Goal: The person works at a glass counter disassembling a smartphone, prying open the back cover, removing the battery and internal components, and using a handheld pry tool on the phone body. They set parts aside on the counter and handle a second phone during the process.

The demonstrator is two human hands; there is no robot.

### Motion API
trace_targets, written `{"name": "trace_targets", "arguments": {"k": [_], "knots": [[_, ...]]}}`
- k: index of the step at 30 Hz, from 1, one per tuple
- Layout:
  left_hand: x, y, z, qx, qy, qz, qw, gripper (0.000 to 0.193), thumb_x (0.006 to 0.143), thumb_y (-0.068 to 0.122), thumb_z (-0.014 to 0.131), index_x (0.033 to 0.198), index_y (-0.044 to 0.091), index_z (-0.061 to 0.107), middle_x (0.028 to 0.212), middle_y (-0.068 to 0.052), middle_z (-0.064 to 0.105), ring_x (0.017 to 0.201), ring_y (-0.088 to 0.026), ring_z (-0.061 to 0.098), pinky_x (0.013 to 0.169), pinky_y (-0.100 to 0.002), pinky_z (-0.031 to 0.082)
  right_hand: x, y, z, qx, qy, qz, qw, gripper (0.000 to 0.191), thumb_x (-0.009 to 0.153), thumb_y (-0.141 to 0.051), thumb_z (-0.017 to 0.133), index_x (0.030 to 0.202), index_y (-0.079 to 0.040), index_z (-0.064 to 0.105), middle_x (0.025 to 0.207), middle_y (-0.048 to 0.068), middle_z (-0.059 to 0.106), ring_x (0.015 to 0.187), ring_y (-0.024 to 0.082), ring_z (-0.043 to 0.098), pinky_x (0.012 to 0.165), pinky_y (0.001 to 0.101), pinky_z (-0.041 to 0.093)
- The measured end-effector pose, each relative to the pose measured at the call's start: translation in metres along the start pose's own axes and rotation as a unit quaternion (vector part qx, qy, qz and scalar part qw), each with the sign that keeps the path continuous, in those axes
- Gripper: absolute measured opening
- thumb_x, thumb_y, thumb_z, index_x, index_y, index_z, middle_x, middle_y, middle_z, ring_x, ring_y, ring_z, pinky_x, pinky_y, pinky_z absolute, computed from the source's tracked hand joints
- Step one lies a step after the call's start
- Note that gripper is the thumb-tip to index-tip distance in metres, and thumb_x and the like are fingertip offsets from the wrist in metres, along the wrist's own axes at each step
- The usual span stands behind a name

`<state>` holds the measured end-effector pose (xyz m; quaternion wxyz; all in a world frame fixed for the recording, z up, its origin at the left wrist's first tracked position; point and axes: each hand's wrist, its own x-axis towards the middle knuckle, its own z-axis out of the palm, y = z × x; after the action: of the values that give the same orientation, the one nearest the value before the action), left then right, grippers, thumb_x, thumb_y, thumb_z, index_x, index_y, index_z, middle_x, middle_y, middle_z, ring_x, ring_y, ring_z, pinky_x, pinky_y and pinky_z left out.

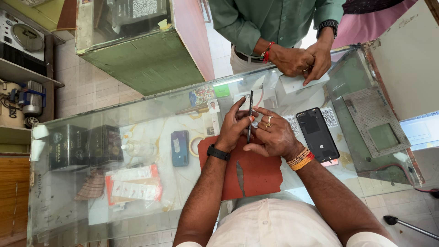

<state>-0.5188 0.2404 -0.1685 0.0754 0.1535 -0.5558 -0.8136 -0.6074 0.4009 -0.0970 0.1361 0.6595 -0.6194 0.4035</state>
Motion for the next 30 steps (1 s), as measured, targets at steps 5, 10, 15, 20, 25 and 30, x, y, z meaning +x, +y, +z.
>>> {"name": "trace_targets", "arguments": {"k": [5,10,15,20,25,30], "knots": [[-0.002,0.003,0.002,0.010,-0.010,0.005,1.000,0.088,0.089,0.020,0.066,0.162,-0.001,0.021,0.118,-0.021,0.068,0.078,-0.018,0.069,0.061,-0.028,0.060,0.000,0.004,-0.001,0.001,0.015,-0.001,1.000,0.054,0.072,-0.053,0.084,0.065,-0.005,0.061,0.062,0.005,0.054,0.064,0.021,0.058,0.110,0.0534,0.052],[-0.001,0.001,0.001,0.014,-0.012,0.012,1.000,0.088,0.089,0.018,0.066,0.162,-0.002,0.021,0.118,-0.021,0.068,0.080,-0.018,0.069,0.062,-0.028,0.060,0.000,0.005,0.001,-0.004,0.007,0.005,1.000,0.055,0.073,-0.055,0.083,0.067,-0.005,0.064,0.065,0.006,0.058,0.067,0.022,0.062,0.110,0.0530,0.052],[-0.001,0.000,0.000,0.016,-0.014,0.011,1.000,0.088,0.089,0.019,0.066,0.162,-0.001,0.021,0.119,-0.021,0.068,0.085,-0.018,0.070,0.065,-0.029,0.061,-0.002,0.004,0.002,-0.009,0.005,0.006,1.000,0.053,0.074,-0.055,0.083,0.069,-0.005,0.065,0.067,0.006,0.061,0.071,0.023,0.064,0.111,0.0525,0.052],[0.000,-0.001,-0.001,0.013,-0.014,0.010,1.000,0.089,0.089,0.018,0.066,0.163,-0.001,0.020,0.120,-0.022,0.067,0.088,-0.018,0.070,0.066,-0.029,0.061,-0.002,0.004,0.003,-0.003,0.006,0.011,1.000,0.052,0.074,-0.054,0.084,0.069,-0.005,0.066,0.066,0.006,0.061,0.068,0.021,0.063,0.111,0.0528,0.052],[-0.002,0.000,0.000,0.022,-0.012,0.010,1.000,0.089,0.089,0.019,0.067,0.163,0.000,0.021,0.120,-0.022,0.067,0.086,-0.018,0.070,0.065,-0.028,0.060,0.001,0.000,0.000,-0.009,0.015,-0.001,1.000,0.053,0.075,-0.055,0.083,0.068,-0.006,0.064,0.067,0.005,0.059,0.070,0.022,0.063,0.111,0.0522,0.052],[-0.005,0.007,0.006,0.012,-0.004,0.001,1.000,0.089,0.088,0.014,0.066,0.163,0.002,0.020,0.122,-0.023,0.066,0.073,-0.020,0.069,0.060,-0.029,0.060,-0.002,-0.008,-0.016,-0.022,0.064,0.014,0.998,0.056,0.075,-0.047,0.085,0.056,-0.007,0.051,0.055,0.005,0.045,0.056,0.021,0.050,0.103,0.0518,0.056]]}}
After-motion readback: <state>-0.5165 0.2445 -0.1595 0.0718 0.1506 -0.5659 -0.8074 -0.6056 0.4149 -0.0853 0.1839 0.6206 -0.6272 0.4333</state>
